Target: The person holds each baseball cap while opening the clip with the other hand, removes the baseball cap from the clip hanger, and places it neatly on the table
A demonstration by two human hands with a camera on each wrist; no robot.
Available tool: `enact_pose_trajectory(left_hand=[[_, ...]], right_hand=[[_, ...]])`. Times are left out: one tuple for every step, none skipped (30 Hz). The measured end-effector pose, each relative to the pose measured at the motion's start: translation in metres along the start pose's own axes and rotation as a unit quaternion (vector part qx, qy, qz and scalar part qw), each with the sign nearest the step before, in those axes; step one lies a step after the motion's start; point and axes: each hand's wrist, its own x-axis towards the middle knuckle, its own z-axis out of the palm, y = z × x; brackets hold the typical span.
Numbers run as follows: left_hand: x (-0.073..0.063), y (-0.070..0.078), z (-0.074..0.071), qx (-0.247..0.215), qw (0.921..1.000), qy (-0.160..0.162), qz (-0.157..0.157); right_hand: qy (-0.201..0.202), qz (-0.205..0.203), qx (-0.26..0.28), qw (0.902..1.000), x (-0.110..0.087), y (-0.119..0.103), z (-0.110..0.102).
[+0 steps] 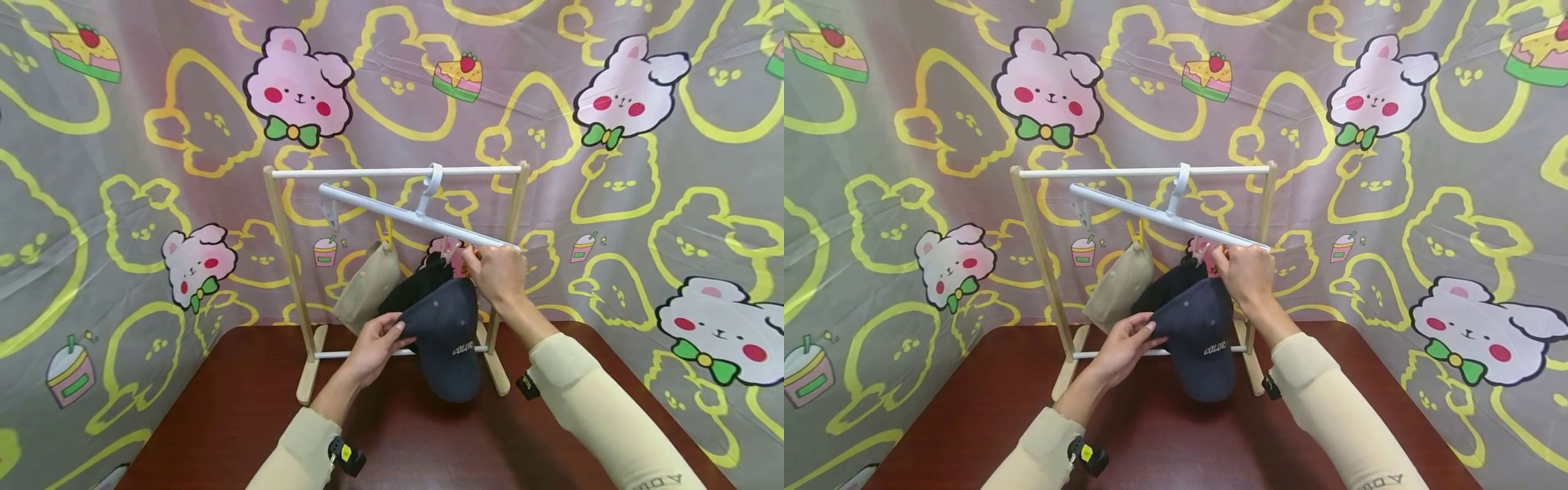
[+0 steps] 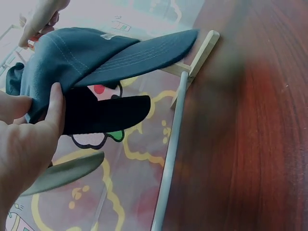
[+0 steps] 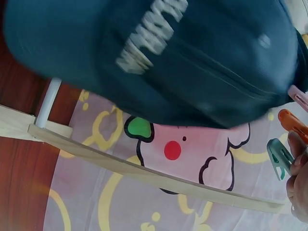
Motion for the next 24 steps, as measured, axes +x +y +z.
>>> enact_pose_trajectory(left_hand=[[-0.001,-0.001,0.0,0.001,1.0,-0.001,0.001],[-0.001,-0.002,0.0,0.002,1.0,-0.003,-0.001],[-0.002,-0.003,0.0,0.003,1.0,-0.006,-0.002],[-0.002,-0.005,0.0,0.003,1.0,-0.009,-0.002],[-0.003,-0.006,0.001,0.003,0.9999,-0.013,-0.004],[-0.004,-0.007,0.001,0.002,0.9998,-0.016,-0.006],[-0.005,-0.008,0.001,-0.001,0.9998,-0.019,-0.01],[-0.005,-0.01,0.001,-0.006,0.9997,-0.02,-0.014],[-0.006,-0.011,0.0,-0.01,0.9996,-0.02,-0.016],[-0.007,-0.012,0.0,-0.014,0.9995,-0.02,-0.019],[-0.008,-0.013,0.0,-0.015,0.9995,-0.019,-0.022],[-0.008,-0.015,-0.001,-0.016,0.9994,-0.018,-0.025],[-0.009,-0.015,-0.001,-0.016,0.9994,-0.017,-0.027],[-0.01,-0.016,-0.002,-0.015,0.9994,-0.017,-0.027],[-0.011,-0.016,-0.002,-0.014,0.9994,-0.017,-0.028],[-0.012,-0.017,-0.003,-0.012,0.9993,-0.019,-0.029],[-0.012,-0.018,-0.003,-0.012,0.9993,-0.018,-0.031],[-0.013,-0.018,-0.003,-0.012,0.9992,-0.019,-0.033],[-0.014,-0.019,-0.003,-0.011,0.9992,-0.02,-0.034],[-0.015,-0.019,-0.003,-0.009,0.9991,-0.02,-0.037],[-0.016,-0.02,-0.002,-0.009,0.999,-0.019,-0.041],[-0.016,-0.021,-0.002,-0.007,0.9989,-0.018,-0.044],[-0.017,-0.021,-0.002,-0.005,0.9988,-0.017,-0.046],[-0.018,-0.022,-0.002,-0.001,0.9987,-0.018,-0.048]], right_hand=[[0.001,0.0,0.001,1.0,0.0,0.0,0.0],[0.001,0.0,0.002,1.0,0.0,0.001,0.0],[0.002,0.001,0.003,1.0,0.0,0.001,-0.001],[0.003,0.003,0.006,1.0,-0.001,0.002,0.0],[0.006,0.006,0.009,0.9999,-0.001,0.002,0.0],[0.01,0.009,0.012,0.9998,-0.001,0.002,0.0],[0.012,0.014,0.014,0.9997,-0.001,0.003,0.0],[0.016,0.018,0.015,0.9996,0.0,0.003,-0.001],[0.02,0.023,0.018,0.9994,0.0,0.004,-0.001],[0.023,0.028,0.02,0.9991,0.0,0.004,-0.002],[0.025,0.032,0.022,0.9989,0.0,0.004,-0.003],[0.026,0.035,0.023,0.9988,0.0,0.004,-0.004],[0.027,0.039,0.024,0.9986,0.0,0.005,-0.005],[0.028,0.039,0.026,0.9985,0.0,0.005,-0.007],[0.028,0.041,0.028,0.9983,0.0,0.005,-0.008],[0.028,0.041,0.03,0.9983,0.0,0.006,-0.009],[0.029,0.042,0.031,0.9982,0.0,0.006,-0.01],[0.028,0.043,0.033,0.9981,0.0,0.007,-0.011],[0.027,0.045,0.035,0.998,0.0,0.007,-0.011],[0.025,0.046,0.036,0.998,-0.001,0.008,-0.012],[0.024,0.049,0.038,0.9978,-0.001,0.008,-0.013],[0.023,0.05,0.042,0.9976,-0.001,0.008,-0.014],[0.022,0.052,0.046,0.9973,-0.002,0.007,-0.014],[0.022,0.053,0.051,0.9971,-0.002,0.007,-0.015]])
